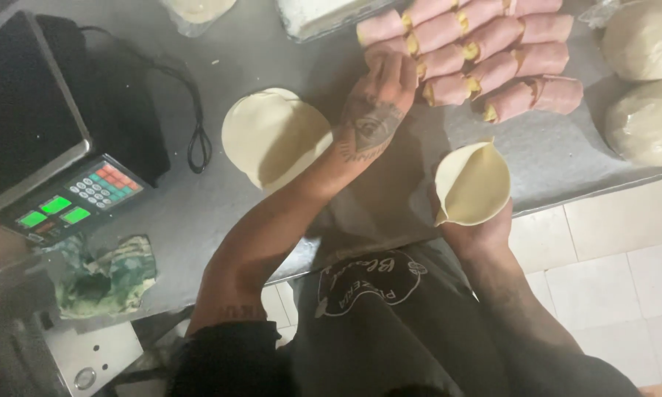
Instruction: Folding dough circles around ham and cheese rolls to prepare empanadas.
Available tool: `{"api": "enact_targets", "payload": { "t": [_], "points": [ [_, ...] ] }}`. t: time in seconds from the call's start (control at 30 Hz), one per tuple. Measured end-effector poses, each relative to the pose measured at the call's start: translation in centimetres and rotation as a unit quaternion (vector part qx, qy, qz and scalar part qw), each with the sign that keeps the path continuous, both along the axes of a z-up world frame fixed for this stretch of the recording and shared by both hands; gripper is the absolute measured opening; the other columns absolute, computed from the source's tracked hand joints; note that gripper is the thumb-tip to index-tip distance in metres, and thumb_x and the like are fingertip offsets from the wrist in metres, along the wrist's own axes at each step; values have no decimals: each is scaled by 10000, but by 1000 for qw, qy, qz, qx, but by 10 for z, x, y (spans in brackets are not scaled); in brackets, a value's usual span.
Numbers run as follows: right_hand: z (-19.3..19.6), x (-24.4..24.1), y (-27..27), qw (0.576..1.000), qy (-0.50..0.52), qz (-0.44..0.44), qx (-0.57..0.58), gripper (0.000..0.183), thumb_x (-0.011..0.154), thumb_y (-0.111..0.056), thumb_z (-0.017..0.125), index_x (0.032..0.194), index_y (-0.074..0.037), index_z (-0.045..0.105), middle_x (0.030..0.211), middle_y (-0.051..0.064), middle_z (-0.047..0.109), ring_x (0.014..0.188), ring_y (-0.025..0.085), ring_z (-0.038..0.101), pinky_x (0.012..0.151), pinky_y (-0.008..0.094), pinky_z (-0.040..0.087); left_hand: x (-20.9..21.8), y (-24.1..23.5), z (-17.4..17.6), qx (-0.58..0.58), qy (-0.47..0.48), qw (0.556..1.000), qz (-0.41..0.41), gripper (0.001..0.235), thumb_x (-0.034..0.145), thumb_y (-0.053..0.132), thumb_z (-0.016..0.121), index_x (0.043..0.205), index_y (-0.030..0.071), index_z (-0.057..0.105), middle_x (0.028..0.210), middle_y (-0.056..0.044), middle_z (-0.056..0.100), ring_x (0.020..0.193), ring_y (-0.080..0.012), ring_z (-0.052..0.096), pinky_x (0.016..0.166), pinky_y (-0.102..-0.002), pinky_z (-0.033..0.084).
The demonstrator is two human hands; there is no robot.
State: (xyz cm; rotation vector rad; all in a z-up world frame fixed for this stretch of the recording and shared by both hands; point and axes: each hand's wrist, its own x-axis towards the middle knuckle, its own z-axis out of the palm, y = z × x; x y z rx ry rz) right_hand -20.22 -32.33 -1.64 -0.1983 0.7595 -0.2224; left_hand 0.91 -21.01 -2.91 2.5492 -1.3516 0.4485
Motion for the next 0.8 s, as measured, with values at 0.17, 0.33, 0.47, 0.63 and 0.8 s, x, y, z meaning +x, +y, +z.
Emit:
{"api": "enact_targets", "payload": {
  "t": [0.17, 0.33, 0.47, 0.63, 0.8],
  "points": [
    [-11, -5, -4, 998, -51, -10, 27, 353, 1082, -354, 466, 1328, -136, 596, 1247, 88, 671, 1134, 303, 661, 900, 475, 553, 6, 26, 0, -108, 164, 981, 5, 379, 822, 21, 672, 1198, 40, 632, 1154, -136, 646, 1017, -309, 678, 873, -396, 579],
    [-21, -11, -5, 998, -57, 21, -6, 356, 1102, -360, 466, 1330, -120, 597, 1187, 95, 675, 1054, 295, 681, 824, 445, 577, -13, 70, 53, -488, 827, 279, 21, 324, 891, 87, 613, 1212, 48, 640, 1059, -109, 681, 947, -253, 695, 866, -439, 612],
    [-14, -4, 0, 994, -78, 68, -41, 390, 1099, -379, 443, 1341, -114, 596, 1157, 108, 681, 996, 296, 697, 703, 418, 585, -53, 87, 68, -546, 803, 225, 77, 198, 890, 152, 604, 1052, 50, 654, 877, -75, 651, 798, -202, 676, 715, -413, 628],
    [-14, -7, 6, 986, -118, 98, -65, 408, 1127, -388, 426, 1370, -105, 593, 1131, 105, 685, 933, 299, 706, 587, 395, 579, -96, 116, 57, -559, 698, 438, 83, 247, 965, -8, 585, 740, 68, 517, 577, -17, 455, 464, -118, 422, 402, -290, 316],
    [-38, -14, 13, 993, -80, 77, -48, 382, 1083, -383, 452, 1332, -128, 589, 1150, 75, 687, 985, 280, 703, 688, 410, 585, -115, 124, 72, -543, 699, 462, 52, 230, 936, -26, 553, 728, 57, 504, 531, -7, 412, 426, -105, 372, 381, -278, 299]
  ]
}}
